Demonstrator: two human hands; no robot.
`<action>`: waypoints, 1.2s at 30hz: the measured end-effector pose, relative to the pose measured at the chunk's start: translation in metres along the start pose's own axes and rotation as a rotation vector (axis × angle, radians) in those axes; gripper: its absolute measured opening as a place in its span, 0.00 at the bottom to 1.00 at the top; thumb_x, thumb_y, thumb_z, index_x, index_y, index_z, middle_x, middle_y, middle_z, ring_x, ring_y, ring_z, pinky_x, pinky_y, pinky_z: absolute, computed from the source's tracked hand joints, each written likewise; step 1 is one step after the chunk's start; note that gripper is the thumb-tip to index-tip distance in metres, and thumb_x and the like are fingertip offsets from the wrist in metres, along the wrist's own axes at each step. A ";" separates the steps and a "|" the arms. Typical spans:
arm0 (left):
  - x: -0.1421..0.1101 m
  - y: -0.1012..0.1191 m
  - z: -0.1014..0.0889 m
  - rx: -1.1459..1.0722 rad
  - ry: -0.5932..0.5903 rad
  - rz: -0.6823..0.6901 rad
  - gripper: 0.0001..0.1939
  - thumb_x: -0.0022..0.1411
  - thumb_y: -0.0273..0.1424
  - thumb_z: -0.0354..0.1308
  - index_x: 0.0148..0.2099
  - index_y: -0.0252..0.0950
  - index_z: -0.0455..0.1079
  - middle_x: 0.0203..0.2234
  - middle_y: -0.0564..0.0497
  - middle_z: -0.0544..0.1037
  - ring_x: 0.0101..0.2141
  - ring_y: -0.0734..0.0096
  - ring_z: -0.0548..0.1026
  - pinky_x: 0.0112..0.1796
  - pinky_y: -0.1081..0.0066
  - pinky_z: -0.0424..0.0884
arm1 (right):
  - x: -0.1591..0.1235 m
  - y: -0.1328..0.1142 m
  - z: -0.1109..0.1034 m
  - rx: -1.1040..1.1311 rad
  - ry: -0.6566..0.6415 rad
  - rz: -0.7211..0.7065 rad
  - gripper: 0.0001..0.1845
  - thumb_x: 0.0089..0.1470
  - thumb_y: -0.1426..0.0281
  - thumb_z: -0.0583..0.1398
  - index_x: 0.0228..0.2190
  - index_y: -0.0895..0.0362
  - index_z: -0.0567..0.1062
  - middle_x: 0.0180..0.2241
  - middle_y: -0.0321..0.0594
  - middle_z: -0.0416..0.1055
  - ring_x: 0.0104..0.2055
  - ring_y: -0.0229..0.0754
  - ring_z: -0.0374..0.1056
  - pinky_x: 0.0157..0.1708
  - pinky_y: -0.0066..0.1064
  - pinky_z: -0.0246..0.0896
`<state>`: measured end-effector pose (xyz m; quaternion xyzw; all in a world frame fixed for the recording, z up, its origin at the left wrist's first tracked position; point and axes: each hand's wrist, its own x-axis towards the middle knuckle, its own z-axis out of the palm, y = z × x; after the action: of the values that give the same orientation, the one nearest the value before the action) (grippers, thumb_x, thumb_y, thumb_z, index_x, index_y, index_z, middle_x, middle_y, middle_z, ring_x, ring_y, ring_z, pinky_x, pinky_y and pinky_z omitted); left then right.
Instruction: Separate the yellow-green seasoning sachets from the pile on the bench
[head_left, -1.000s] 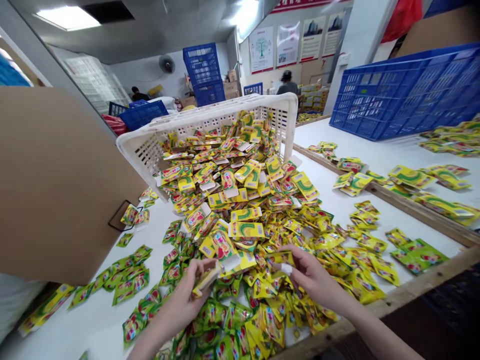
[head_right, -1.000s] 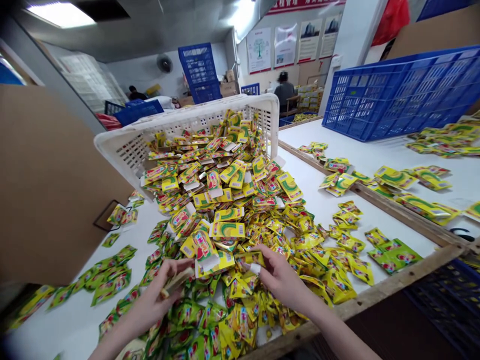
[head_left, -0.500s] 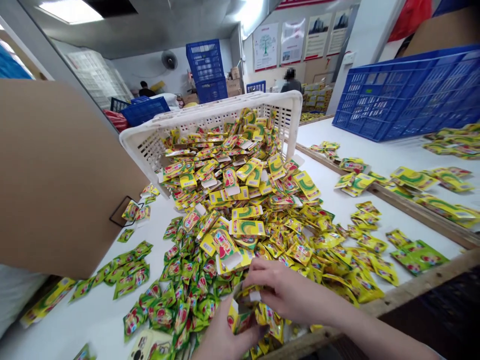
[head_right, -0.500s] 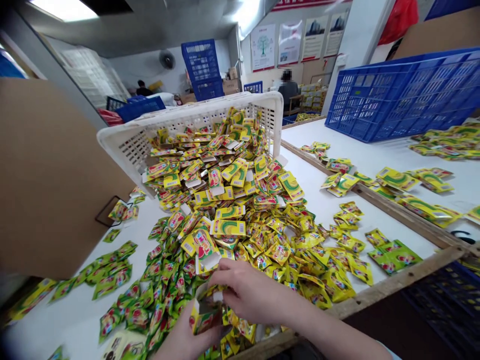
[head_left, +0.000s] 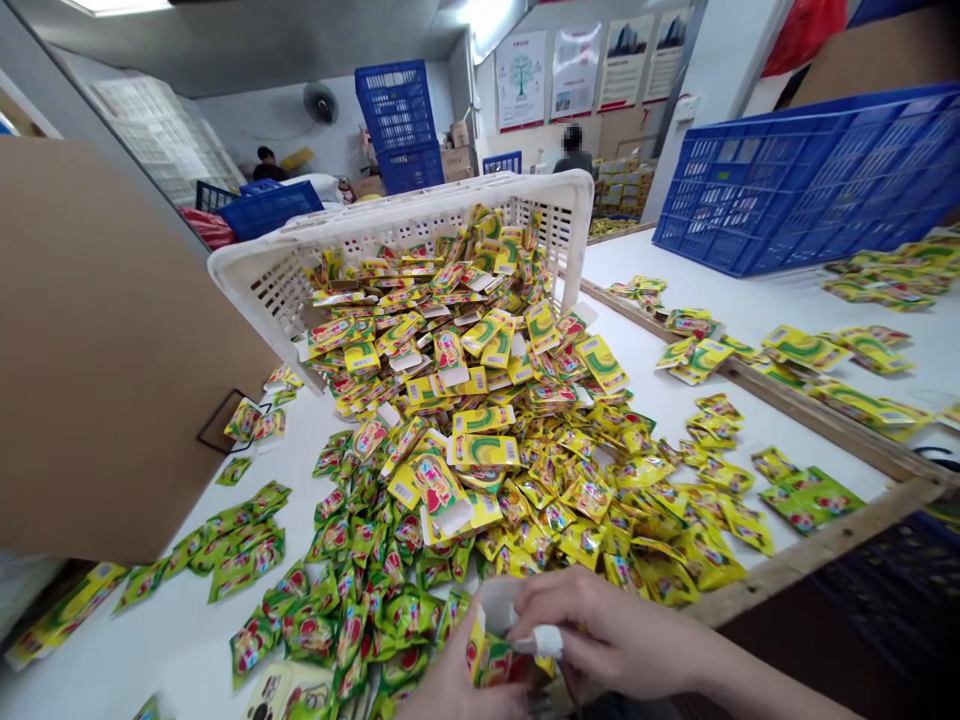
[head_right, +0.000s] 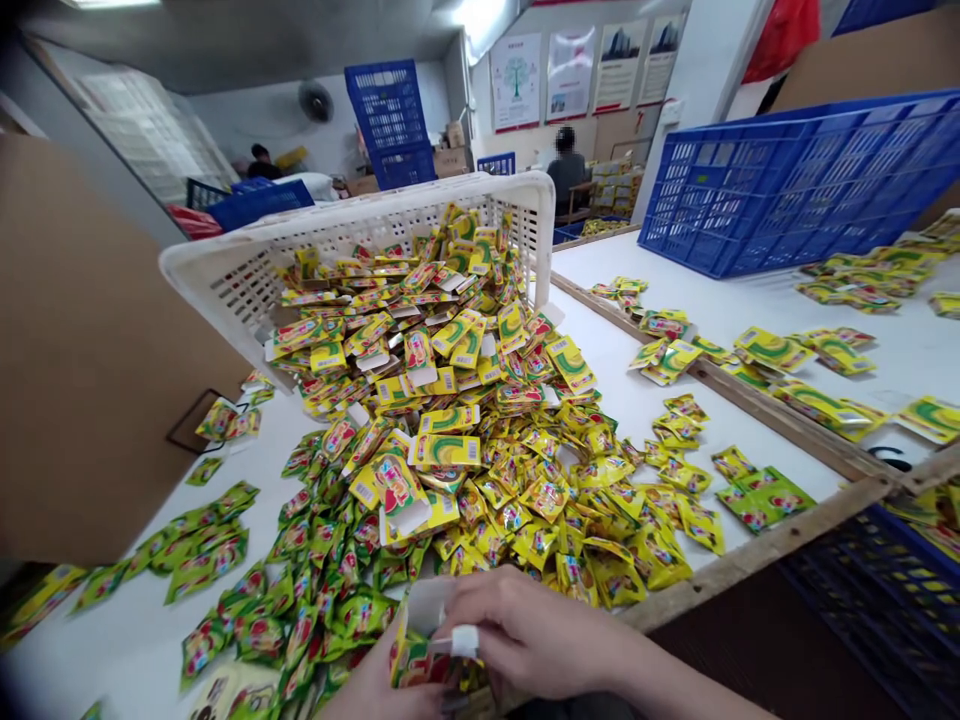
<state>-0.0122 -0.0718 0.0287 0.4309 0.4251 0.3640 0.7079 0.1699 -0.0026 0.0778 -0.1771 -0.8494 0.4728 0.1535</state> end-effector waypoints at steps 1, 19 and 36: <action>0.003 -0.001 0.004 0.000 -0.013 0.018 0.35 0.45 0.33 0.65 0.55 0.38 0.56 0.46 0.46 0.72 0.46 0.62 0.71 0.49 0.64 0.63 | -0.002 -0.001 0.003 0.020 -0.002 0.027 0.19 0.47 0.82 0.51 0.37 0.54 0.73 0.36 0.39 0.73 0.38 0.39 0.68 0.39 0.28 0.62; -0.027 -0.029 -0.093 1.420 0.649 -0.010 0.21 0.50 0.47 0.56 0.40 0.36 0.68 0.39 0.41 0.72 0.43 0.48 0.69 0.40 0.53 0.67 | -0.041 0.062 -0.058 -0.986 0.329 0.157 0.22 0.47 0.76 0.53 0.46 0.57 0.68 0.48 0.47 0.68 0.53 0.51 0.60 0.49 0.43 0.59; 0.003 -0.004 -0.049 0.339 0.931 0.189 0.36 0.50 0.46 0.58 0.57 0.31 0.59 0.18 0.62 0.42 0.18 0.80 0.45 0.17 0.79 0.49 | -0.002 0.051 -0.037 -0.298 0.387 0.296 0.11 0.55 0.73 0.51 0.28 0.57 0.72 0.26 0.38 0.66 0.30 0.41 0.64 0.32 0.32 0.59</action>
<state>-0.0556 -0.0562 0.0109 0.3687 0.7078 0.5060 0.3272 0.1958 0.0493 0.0526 -0.4069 -0.8294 0.3174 0.2141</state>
